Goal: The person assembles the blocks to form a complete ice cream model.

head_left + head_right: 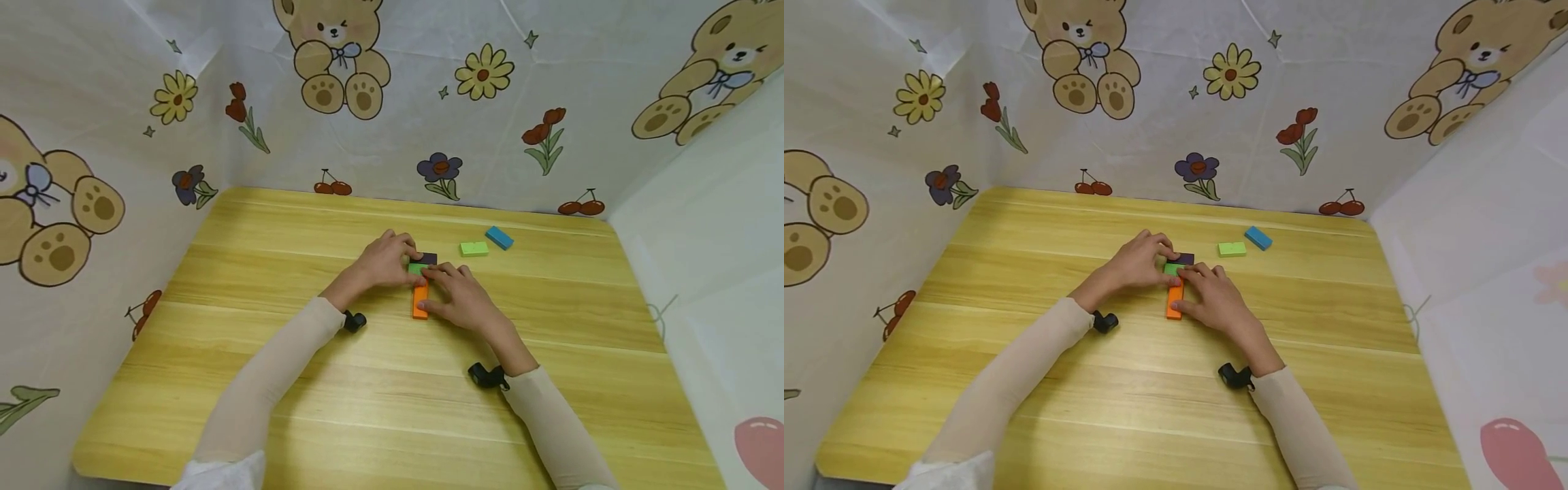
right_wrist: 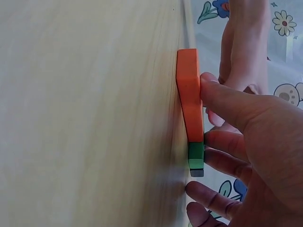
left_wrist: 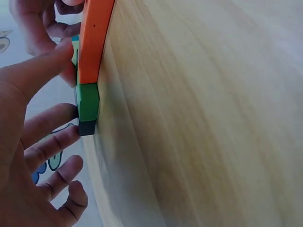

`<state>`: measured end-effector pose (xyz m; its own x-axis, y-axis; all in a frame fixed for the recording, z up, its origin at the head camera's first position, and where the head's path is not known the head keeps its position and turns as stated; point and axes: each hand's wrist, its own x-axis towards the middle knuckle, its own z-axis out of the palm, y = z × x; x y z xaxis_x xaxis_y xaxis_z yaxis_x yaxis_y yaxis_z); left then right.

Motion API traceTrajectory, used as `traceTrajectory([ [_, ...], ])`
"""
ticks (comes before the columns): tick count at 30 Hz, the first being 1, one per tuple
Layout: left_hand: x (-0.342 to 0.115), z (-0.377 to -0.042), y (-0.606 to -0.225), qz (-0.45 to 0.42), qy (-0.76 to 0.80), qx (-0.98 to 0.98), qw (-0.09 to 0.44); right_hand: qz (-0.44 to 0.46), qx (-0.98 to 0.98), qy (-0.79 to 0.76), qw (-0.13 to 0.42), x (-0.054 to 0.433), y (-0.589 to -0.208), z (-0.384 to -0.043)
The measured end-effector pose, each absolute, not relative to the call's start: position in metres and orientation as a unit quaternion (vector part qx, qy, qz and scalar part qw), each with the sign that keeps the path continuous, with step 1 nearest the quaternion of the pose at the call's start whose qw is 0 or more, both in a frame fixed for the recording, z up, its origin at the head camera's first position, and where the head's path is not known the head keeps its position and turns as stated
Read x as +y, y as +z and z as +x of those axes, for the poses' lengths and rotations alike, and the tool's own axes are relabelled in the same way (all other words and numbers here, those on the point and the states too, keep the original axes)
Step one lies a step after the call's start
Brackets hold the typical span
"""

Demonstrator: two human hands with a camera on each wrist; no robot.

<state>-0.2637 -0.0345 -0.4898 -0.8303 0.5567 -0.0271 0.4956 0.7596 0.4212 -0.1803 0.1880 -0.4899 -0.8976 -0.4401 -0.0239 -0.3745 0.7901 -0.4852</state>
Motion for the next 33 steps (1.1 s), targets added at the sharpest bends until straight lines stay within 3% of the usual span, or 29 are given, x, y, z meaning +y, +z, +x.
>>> traceTrajectory([
  [15,-0.036,-0.258,-0.484,0.289,0.156,0.941,0.080,-0.214,0.935,-0.273,0.069,0.189,-0.501,-0.183],
  [23,-0.035,-0.259,-0.487,0.294,0.178,0.936,0.081,-0.193,0.908,-0.361,0.088,0.217,-0.497,-0.199],
  [33,-0.034,-0.260,-0.492,0.295,0.185,0.934,0.080,-0.090,0.921,-0.380,0.010,0.285,-0.497,-0.236],
])
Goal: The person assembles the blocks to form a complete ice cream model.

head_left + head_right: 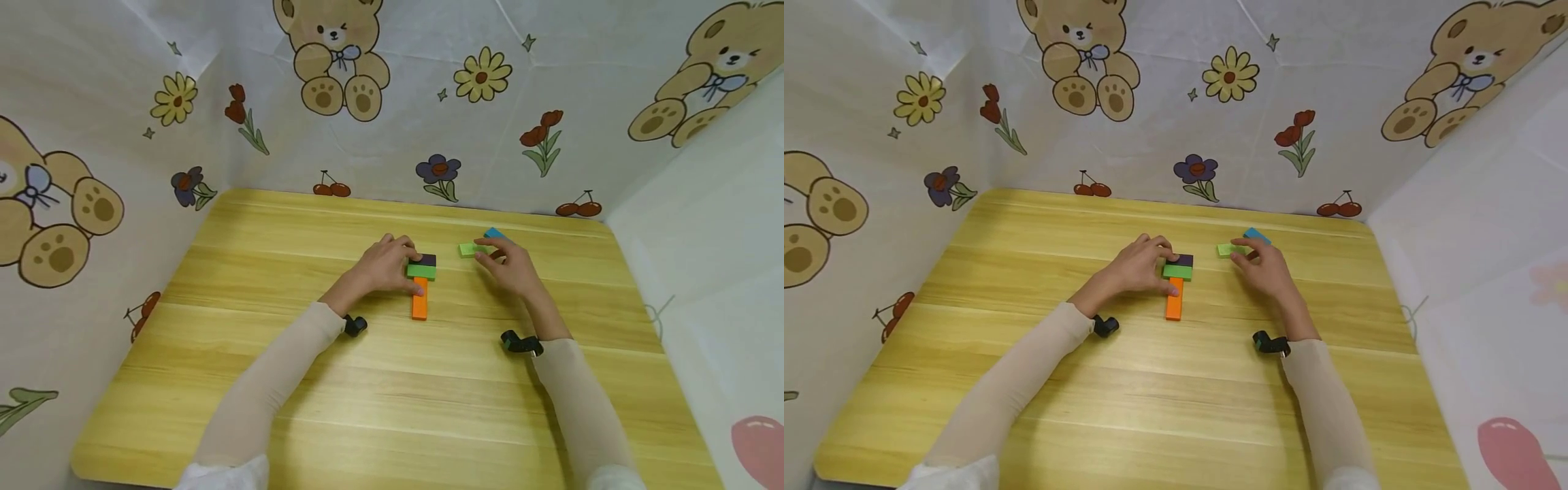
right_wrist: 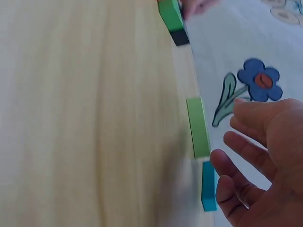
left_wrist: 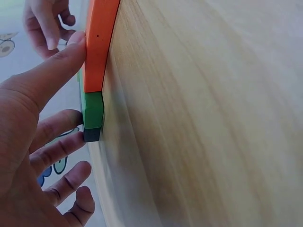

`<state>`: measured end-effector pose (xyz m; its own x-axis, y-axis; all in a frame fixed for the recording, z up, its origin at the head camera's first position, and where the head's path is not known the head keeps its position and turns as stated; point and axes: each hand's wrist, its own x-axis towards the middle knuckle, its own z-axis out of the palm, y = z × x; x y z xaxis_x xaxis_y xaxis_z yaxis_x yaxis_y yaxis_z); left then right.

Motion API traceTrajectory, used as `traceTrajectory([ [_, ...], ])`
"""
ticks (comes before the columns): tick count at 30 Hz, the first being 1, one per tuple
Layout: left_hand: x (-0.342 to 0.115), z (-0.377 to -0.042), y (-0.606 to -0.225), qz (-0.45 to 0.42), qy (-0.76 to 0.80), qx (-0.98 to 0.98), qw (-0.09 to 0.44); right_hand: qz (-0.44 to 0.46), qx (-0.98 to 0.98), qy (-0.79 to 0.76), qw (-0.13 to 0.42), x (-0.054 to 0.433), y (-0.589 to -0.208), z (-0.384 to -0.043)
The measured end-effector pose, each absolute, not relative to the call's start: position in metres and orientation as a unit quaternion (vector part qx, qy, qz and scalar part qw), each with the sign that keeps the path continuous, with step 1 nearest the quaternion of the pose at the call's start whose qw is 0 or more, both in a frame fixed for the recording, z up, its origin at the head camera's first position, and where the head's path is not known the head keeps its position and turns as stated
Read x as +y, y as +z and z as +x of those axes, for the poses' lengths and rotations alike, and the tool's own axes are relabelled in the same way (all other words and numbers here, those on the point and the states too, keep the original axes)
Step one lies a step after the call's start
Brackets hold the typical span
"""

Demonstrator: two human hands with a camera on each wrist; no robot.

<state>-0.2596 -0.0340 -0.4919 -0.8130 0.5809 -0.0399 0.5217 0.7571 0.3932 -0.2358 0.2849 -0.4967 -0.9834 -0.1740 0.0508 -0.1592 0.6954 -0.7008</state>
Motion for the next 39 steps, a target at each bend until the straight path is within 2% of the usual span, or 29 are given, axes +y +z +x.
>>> traceTrajectory([
  [5,-0.032,-0.260,-0.494,0.303,0.191,0.930,0.080,-0.058,0.926,-0.374,0.014,0.302,-0.501,-0.244],
  [10,-0.031,-0.261,-0.494,0.299,0.190,0.932,0.078,-0.066,0.928,-0.366,0.007,0.306,-0.509,-0.251],
  [25,-0.034,-0.259,-0.492,0.297,0.195,0.932,0.076,-0.062,0.934,-0.349,-0.034,0.298,-0.511,-0.257],
  [39,-0.039,-0.258,-0.493,0.292,0.199,0.932,0.081,-0.057,0.931,-0.361,-0.029,0.289,-0.512,-0.262],
])
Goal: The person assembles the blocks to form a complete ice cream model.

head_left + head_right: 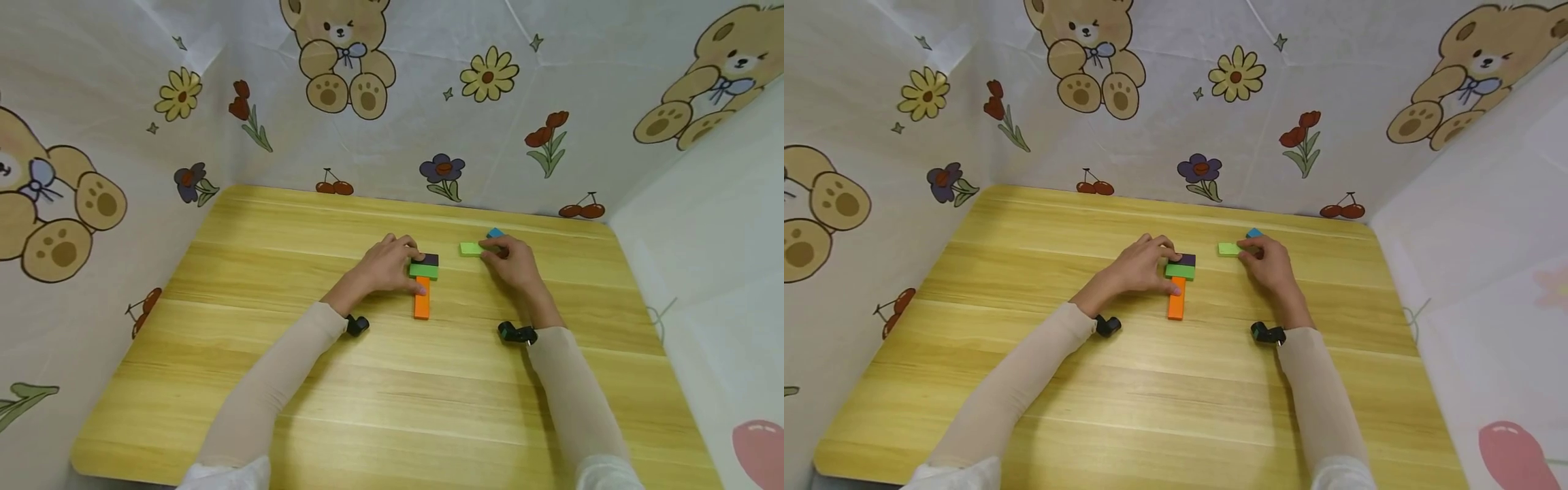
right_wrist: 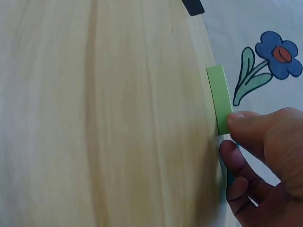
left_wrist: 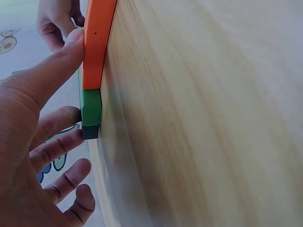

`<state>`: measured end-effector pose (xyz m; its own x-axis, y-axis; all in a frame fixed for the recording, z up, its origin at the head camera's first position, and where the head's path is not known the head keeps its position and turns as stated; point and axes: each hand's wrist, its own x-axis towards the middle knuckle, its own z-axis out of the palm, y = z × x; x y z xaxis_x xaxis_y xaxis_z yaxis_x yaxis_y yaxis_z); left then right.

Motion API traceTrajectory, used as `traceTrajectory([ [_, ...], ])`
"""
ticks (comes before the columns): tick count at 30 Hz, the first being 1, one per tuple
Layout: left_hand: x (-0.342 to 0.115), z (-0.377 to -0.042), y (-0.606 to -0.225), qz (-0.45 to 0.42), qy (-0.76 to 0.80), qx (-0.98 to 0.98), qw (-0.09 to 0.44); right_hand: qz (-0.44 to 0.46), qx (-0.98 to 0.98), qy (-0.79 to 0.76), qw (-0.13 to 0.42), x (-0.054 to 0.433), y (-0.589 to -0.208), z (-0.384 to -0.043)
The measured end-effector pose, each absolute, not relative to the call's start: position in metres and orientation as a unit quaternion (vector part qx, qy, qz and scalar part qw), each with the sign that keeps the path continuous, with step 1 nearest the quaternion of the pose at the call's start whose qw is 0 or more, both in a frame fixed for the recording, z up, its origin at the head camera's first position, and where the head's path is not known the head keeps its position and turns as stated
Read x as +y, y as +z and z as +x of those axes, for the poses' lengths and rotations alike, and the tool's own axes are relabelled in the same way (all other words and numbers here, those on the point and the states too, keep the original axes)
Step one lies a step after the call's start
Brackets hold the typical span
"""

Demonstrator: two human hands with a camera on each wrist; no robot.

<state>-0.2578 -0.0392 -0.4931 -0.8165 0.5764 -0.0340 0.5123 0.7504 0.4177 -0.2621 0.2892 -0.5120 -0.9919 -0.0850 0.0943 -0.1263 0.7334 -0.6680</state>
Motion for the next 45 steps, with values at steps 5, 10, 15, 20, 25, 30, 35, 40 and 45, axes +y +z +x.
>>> traceTrajectory([
  [5,-0.038,-0.257,-0.493,0.292,0.203,0.931,0.084,0.068,-0.932,0.356,0.021,0.281,-0.510,-0.262],
  [10,-0.038,-0.256,-0.493,0.294,0.198,0.931,0.083,0.071,-0.929,0.362,0.019,0.271,-0.510,-0.263],
  [15,-0.038,-0.256,-0.491,0.296,0.200,0.930,0.084,0.065,-0.924,0.376,0.024,0.264,-0.510,-0.265],
  [20,-0.039,-0.256,-0.492,0.293,0.197,0.932,0.087,0.061,-0.923,0.379,0.017,0.256,-0.512,-0.269],
  [25,-0.039,-0.257,-0.495,0.291,0.195,0.933,0.087,0.059,-0.926,0.373,0.003,0.250,-0.511,-0.271],
  [30,-0.039,-0.258,-0.496,0.293,0.204,0.930,0.082,0.062,-0.926,0.372,0.005,0.243,-0.509,-0.274],
  [35,-0.037,-0.259,-0.497,0.295,0.202,0.931,0.081,0.070,-0.922,0.381,0.009,0.236,-0.511,-0.275],
  [40,-0.037,-0.258,-0.495,0.293,0.200,0.931,0.083,0.069,-0.919,0.387,0.007,0.227,-0.512,-0.278],
  [45,-0.037,-0.257,-0.493,0.289,0.198,0.933,0.086,0.070,-0.919,0.387,0.000,0.219,-0.515,-0.282],
])
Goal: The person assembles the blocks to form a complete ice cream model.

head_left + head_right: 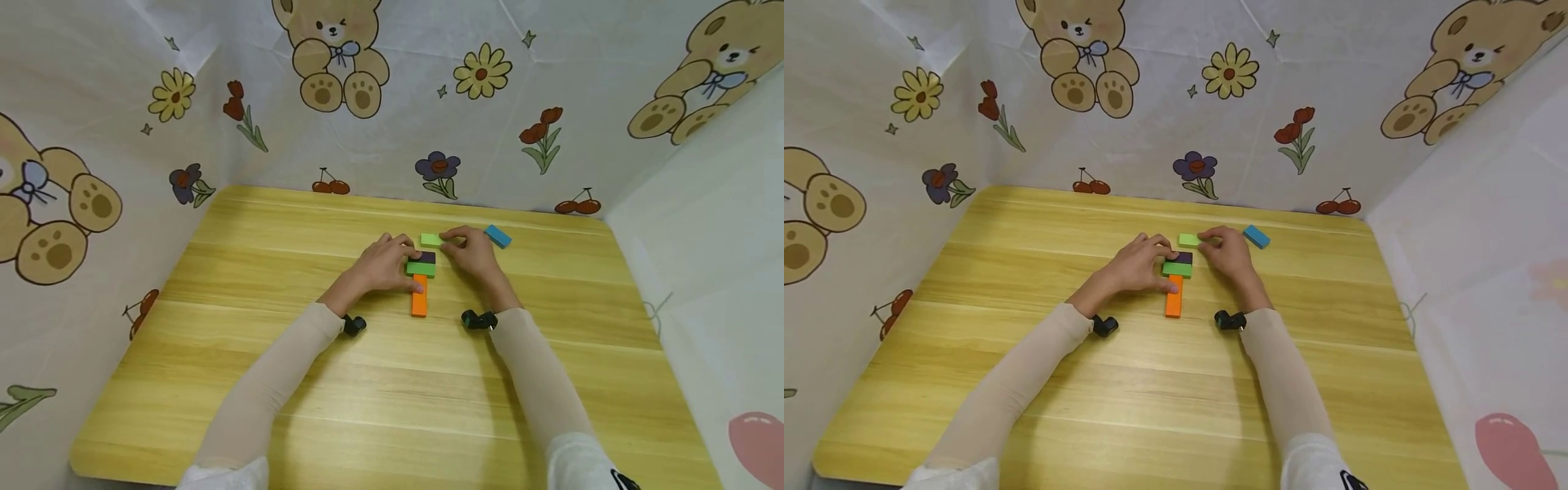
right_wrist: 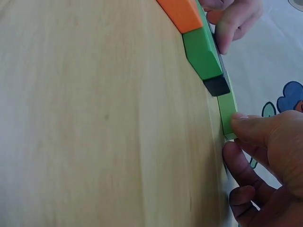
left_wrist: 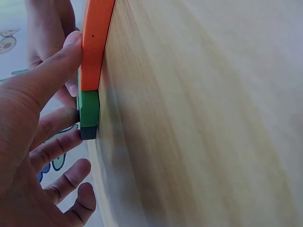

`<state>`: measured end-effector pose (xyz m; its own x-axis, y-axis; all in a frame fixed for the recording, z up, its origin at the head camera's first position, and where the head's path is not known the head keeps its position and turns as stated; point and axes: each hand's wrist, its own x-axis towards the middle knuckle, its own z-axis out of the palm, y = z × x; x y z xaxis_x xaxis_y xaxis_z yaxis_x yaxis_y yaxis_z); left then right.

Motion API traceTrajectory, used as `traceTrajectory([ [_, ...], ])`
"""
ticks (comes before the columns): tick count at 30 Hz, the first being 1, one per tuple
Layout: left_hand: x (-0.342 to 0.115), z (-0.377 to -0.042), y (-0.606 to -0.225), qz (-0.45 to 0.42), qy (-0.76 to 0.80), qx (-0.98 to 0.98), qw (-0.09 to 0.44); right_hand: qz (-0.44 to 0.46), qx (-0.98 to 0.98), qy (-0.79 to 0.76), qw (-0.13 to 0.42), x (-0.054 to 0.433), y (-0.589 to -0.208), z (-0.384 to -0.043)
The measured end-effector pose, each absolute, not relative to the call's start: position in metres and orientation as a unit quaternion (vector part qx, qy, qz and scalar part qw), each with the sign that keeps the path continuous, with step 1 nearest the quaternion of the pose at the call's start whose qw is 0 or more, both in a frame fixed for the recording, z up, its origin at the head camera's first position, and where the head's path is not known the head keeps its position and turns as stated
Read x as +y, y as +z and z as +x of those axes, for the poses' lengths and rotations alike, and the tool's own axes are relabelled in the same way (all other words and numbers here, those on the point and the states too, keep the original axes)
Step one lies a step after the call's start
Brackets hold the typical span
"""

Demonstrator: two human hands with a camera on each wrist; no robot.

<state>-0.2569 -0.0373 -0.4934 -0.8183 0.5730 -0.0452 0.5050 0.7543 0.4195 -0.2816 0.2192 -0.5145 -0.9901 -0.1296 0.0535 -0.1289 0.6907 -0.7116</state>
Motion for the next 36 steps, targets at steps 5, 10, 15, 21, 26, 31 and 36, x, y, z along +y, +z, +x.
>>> traceTrajectory([
  [5,-0.038,-0.257,-0.495,0.291,0.197,0.932,0.085,-0.070,0.918,-0.390,0.010,0.210,-0.513,-0.283],
  [10,-0.038,-0.256,-0.496,0.292,0.197,0.932,0.082,-0.077,0.915,-0.397,0.018,0.201,-0.512,-0.285],
  [15,-0.041,-0.253,-0.495,0.284,0.207,0.932,0.087,-0.078,0.914,-0.398,0.030,0.194,-0.512,-0.286],
  [21,-0.041,-0.251,-0.494,0.287,0.217,0.929,0.086,-0.061,0.919,-0.386,0.047,0.193,-0.510,-0.286],
  [26,-0.040,-0.252,-0.494,0.288,0.207,0.931,0.084,-0.064,0.919,-0.386,0.041,0.193,-0.509,-0.285],
  [31,-0.038,-0.253,-0.494,0.289,0.198,0.933,0.084,-0.071,0.919,-0.386,0.032,0.195,-0.508,-0.283],
  [36,-0.037,-0.255,-0.494,0.292,0.190,0.934,0.081,-0.078,0.920,-0.384,0.028,0.197,-0.507,-0.282],
])
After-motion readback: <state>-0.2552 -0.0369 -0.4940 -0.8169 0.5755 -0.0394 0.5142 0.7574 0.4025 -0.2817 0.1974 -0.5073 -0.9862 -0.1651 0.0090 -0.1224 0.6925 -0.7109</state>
